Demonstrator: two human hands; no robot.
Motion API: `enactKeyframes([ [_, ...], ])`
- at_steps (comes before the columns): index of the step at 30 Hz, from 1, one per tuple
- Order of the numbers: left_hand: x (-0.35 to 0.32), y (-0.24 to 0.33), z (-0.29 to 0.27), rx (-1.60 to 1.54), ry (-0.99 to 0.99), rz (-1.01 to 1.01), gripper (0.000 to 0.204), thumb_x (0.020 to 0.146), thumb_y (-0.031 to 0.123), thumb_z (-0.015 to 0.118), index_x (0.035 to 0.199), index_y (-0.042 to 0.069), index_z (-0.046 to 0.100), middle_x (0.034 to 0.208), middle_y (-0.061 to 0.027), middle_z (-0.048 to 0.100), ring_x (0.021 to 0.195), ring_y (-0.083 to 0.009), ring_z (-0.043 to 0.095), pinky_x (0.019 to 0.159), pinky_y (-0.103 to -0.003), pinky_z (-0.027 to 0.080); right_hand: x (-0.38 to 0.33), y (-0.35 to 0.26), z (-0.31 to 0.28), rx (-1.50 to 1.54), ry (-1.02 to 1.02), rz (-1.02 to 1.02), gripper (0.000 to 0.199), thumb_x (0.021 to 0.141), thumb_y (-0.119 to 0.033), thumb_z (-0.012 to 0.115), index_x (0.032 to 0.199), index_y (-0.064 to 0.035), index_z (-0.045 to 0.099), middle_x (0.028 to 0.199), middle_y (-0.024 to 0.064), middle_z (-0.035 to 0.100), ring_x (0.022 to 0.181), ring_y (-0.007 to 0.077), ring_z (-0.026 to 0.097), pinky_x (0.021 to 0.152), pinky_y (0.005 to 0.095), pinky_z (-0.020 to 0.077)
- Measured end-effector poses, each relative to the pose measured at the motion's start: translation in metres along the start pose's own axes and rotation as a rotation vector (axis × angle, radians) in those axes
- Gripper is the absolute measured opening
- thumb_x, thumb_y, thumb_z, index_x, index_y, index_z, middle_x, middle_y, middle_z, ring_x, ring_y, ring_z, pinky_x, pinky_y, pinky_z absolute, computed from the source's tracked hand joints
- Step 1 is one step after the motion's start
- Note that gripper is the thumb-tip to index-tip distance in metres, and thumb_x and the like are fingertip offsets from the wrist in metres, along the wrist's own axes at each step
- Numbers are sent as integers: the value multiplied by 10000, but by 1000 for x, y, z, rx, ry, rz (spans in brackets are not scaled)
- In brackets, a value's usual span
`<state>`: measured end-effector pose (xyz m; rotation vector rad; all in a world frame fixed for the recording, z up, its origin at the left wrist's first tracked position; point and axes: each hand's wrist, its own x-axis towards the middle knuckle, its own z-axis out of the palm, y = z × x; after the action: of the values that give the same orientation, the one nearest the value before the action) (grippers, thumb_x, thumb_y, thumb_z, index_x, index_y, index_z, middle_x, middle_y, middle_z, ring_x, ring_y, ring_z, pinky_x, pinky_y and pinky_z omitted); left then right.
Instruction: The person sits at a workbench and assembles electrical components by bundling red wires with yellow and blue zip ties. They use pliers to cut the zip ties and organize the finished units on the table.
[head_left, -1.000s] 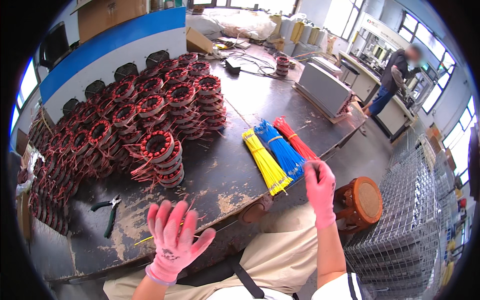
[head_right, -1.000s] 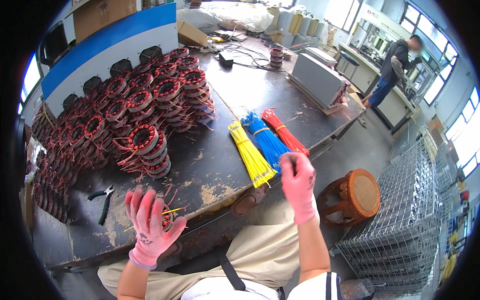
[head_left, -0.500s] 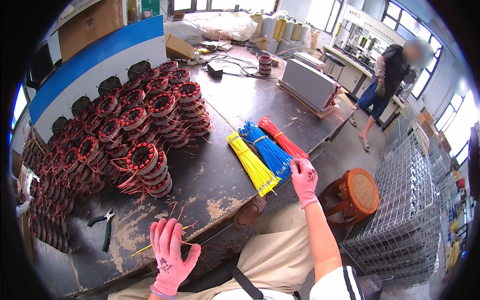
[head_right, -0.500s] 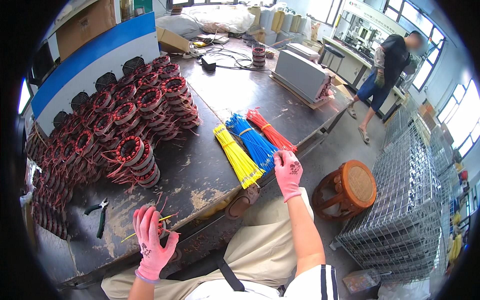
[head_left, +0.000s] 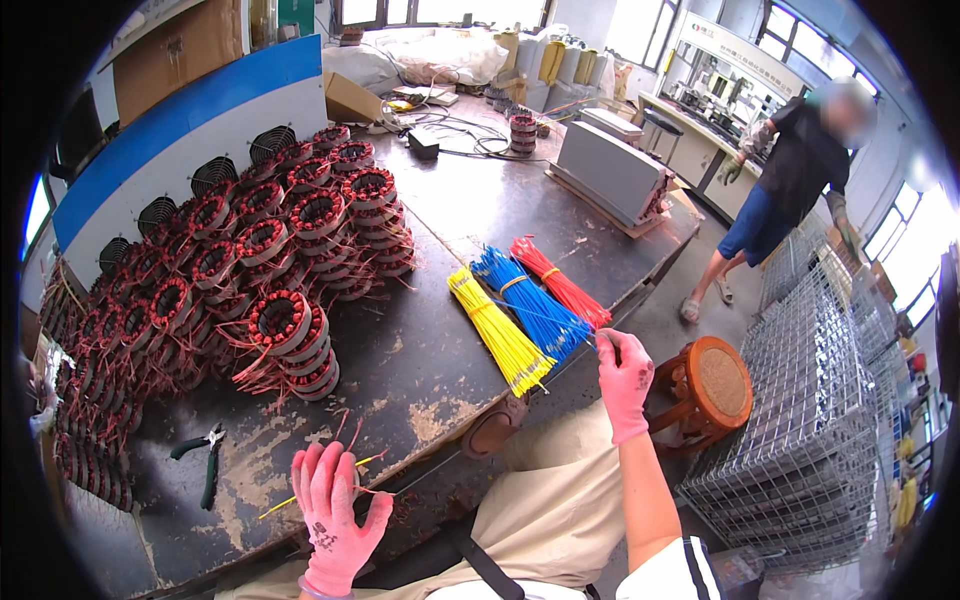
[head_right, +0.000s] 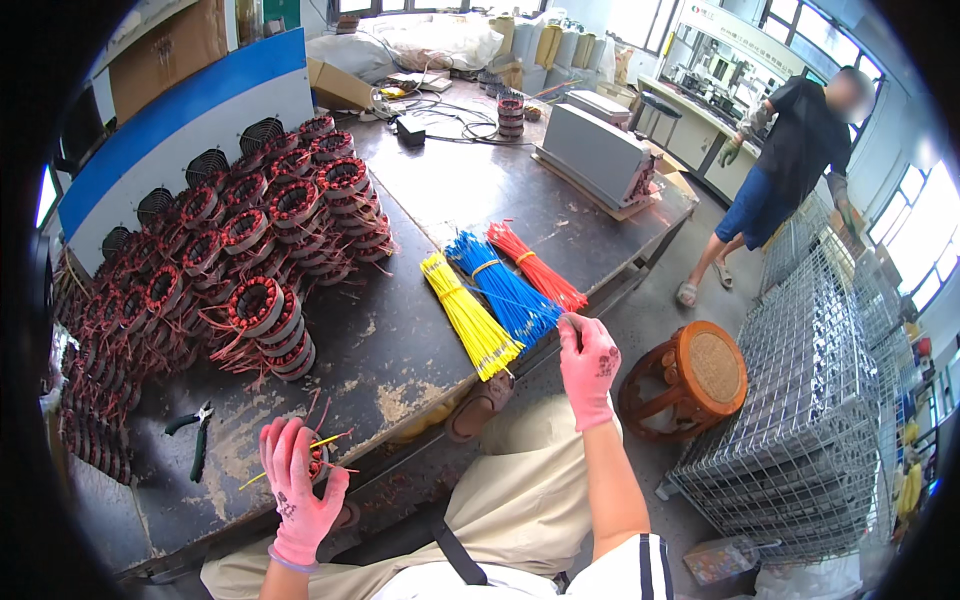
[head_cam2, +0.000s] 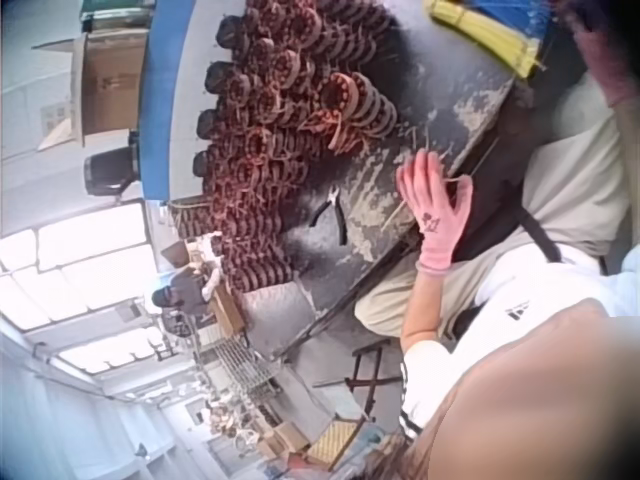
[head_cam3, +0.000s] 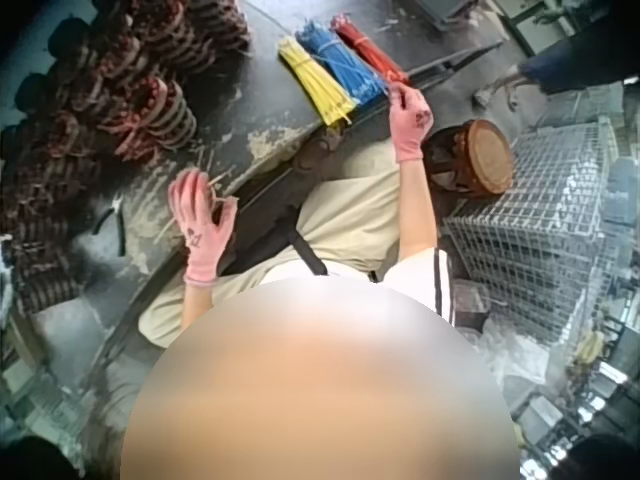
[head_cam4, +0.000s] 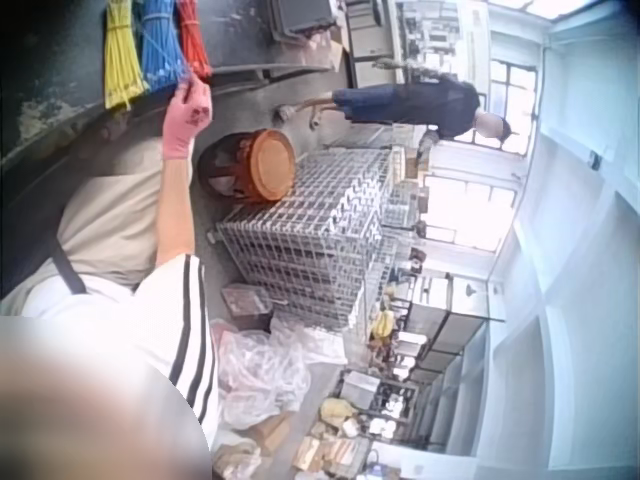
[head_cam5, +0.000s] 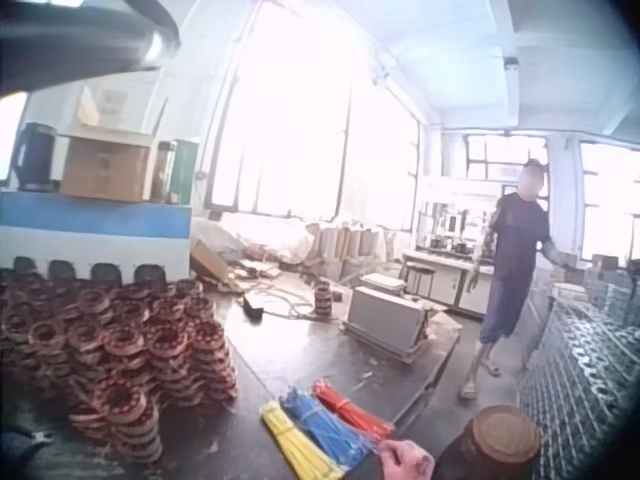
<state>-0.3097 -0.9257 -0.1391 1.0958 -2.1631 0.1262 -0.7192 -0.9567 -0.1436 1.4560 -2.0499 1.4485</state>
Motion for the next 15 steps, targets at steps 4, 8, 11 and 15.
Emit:
enactKeyframes([
  [4,36,15,-19,102,84,89,602,804,261,750,1307,23,522,1341,-169,528,1256,-417,481,1106,-599,308,-27,-102,4,504,-300,156,99,857,-38,687,951,-42,715,772,116,644,688,235,638,633,313,503],
  [8,82,47,-16,107,143,305,413,790,308,763,1140,114,658,1110,-71,613,1065,-318,611,1018,-567,433,-46,-171,-18,644,-579,-135,108,844,-46,704,951,-55,702,772,107,639,681,257,632,608,326,500],
  [11,79,28,-31,47,87,376,336,705,225,763,1022,139,690,902,-21,583,905,-241,636,865,-437,567,-48,-181,-14,633,-719,-316,155,819,-102,745,962,-77,690,772,106,628,694,293,623,603,366,497],
  [15,56,12,-50,19,-71,207,288,688,148,784,953,121,675,947,-36,604,903,-234,653,712,-348,569,-56,-190,11,712,-932,-298,144,850,-111,715,984,-64,692,805,117,633,730,297,627,642,366,497],
])
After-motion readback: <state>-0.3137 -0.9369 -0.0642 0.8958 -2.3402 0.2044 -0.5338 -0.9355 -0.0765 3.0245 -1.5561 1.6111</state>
